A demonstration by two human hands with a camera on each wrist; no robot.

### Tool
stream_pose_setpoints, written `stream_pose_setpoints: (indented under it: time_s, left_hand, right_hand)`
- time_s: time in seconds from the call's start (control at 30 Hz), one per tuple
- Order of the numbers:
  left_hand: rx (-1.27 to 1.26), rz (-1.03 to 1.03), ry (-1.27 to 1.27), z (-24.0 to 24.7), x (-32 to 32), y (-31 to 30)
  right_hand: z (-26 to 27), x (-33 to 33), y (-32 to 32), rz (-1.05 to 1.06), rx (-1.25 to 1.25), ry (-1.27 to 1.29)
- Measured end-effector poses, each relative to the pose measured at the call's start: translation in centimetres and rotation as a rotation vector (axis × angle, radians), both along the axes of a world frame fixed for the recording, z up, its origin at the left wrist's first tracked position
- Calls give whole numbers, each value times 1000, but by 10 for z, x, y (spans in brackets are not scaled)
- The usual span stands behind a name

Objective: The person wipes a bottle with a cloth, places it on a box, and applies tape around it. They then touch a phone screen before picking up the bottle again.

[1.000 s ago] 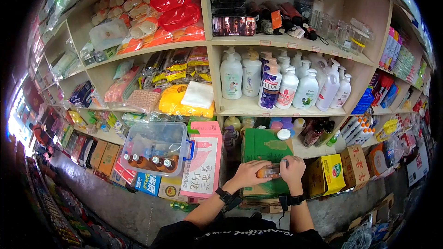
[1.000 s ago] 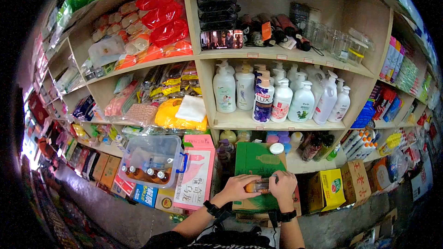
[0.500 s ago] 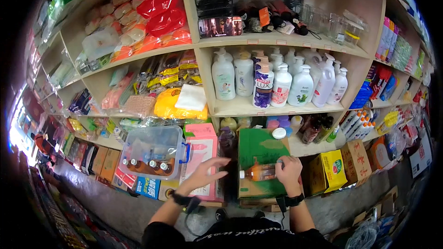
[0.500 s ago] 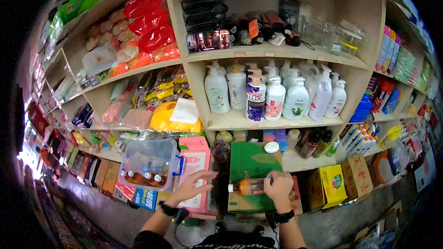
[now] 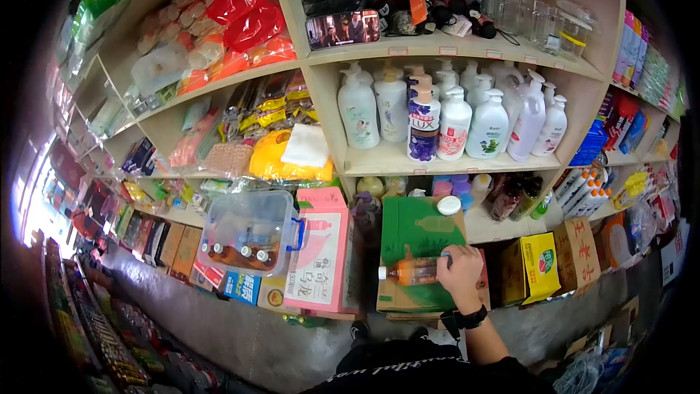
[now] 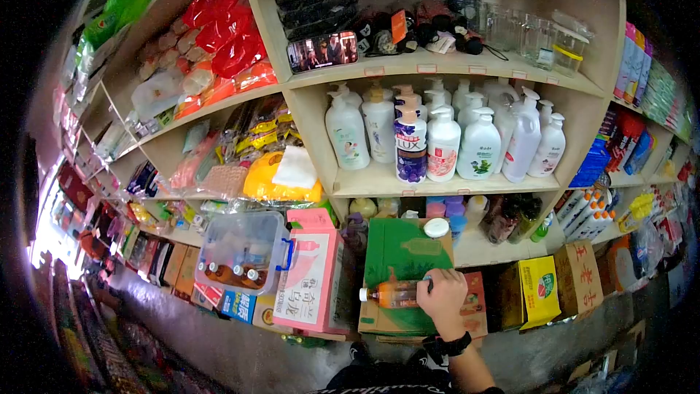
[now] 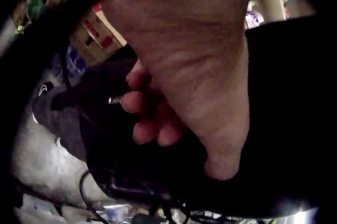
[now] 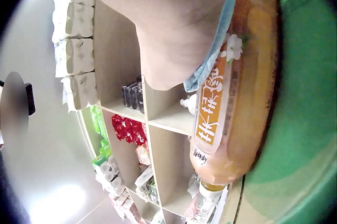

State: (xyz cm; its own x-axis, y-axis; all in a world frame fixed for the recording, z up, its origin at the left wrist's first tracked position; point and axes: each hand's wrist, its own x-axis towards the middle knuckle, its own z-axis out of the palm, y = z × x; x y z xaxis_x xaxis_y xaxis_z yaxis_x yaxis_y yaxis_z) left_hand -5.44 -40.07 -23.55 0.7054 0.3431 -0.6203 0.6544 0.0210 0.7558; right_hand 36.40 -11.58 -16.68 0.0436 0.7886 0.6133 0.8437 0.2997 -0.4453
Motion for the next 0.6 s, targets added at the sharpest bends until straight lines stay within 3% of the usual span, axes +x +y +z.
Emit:
stream_pose_setpoints:
  time_s: [0.37,0.6]
  left_hand:
    - [-2,57,-14,1,42,-21]
    - [190,31,5,-11,31,26]
  right_hand:
    - [5,-1,-3,43,14,20]
    - [5,-2,-2,44,-42,7]
